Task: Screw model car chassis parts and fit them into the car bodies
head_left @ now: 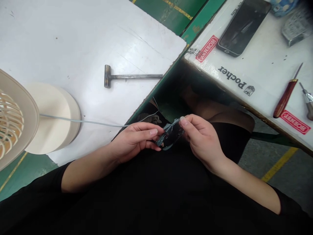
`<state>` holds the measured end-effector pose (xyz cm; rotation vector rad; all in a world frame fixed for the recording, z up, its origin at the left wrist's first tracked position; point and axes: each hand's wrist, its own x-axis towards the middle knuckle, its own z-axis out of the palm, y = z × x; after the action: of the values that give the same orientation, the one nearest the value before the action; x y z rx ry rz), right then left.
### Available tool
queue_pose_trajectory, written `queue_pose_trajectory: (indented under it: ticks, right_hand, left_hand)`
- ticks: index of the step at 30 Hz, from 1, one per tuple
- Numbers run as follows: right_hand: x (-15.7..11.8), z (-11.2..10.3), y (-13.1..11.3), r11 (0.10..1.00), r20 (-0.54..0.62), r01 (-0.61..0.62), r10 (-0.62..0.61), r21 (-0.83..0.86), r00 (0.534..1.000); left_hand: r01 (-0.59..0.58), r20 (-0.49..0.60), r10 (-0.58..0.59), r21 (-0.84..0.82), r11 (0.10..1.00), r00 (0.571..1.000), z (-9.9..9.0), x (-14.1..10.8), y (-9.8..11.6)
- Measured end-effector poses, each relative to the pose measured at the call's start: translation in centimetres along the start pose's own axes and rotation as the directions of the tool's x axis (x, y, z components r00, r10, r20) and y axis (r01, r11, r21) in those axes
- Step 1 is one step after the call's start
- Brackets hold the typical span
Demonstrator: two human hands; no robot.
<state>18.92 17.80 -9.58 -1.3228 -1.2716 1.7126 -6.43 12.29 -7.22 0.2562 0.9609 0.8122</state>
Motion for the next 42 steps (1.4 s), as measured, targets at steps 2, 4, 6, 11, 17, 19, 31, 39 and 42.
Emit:
queue_pose_trajectory:
  ticks: [2, 4, 6, 11, 17, 19, 31, 39, 42]
  right_hand:
    - [-0.1, 0.0, 0.0, 1.000, 0.002, -0.005, 0.005, -0.009, 1.000]
    - [-0.2, 0.0, -0.2, 0.999, 0.007, 0.001, -0.001, -0.035, 1.000]
    - [-0.4, 0.1, -0.4, 0.997, 0.017, 0.010, -0.008, -0.071, 1.000]
    - [-0.5, 0.1, -0.9, 0.962, 0.060, 0.152, -0.142, -0.228, 0.988]
    - [-1.0, 0.1, -1.3, 0.679, 0.192, 0.583, -0.563, -0.447, 0.804]
    - [-1.3, 0.0, -1.4, 0.547, 0.264, 0.697, -0.666, -0.464, 0.698]
    - [-2.2, -1.7, -2.7, 0.243, 0.553, 0.900, -0.722, -0.362, 0.417]
    - [-2.2, -1.3, -2.8, 0.269, 0.536, 0.885, -0.716, -0.380, 0.447]
    - [-2.2, -1.2, -2.8, 0.325, 0.519, 0.875, -0.709, -0.358, 0.476]
  left_hand:
    - [0.004, 0.010, -0.004, -0.003, 1.000, 1.000, 0.1, 0.0, 0.0]
    - [0.022, 0.009, -0.021, -0.009, 1.000, 1.000, 0.1, 0.1, 0.1]
    - [0.045, 0.001, -0.045, 0.000, 0.999, 0.999, 0.1, 0.2, 0.1]
    - [0.080, -0.042, -0.076, 0.089, 0.993, 0.996, 0.0, 0.2, 0.2]
    - [0.006, -0.019, -0.004, 0.125, 0.992, 1.000, -0.1, 0.1, -0.1]
    - [-0.121, 0.040, 0.116, 0.181, 0.976, 0.992, -0.2, 0.0, -0.3]
    - [-0.807, 0.484, 0.671, 0.498, 0.317, 0.562, -1.0, 0.3, -0.4]
    - [-0.788, 0.454, 0.667, 0.501, 0.358, 0.591, -0.7, -0.2, 0.0]
    - [-0.639, 0.313, 0.582, 0.568, 0.518, 0.750, -0.1, -1.0, 0.1]
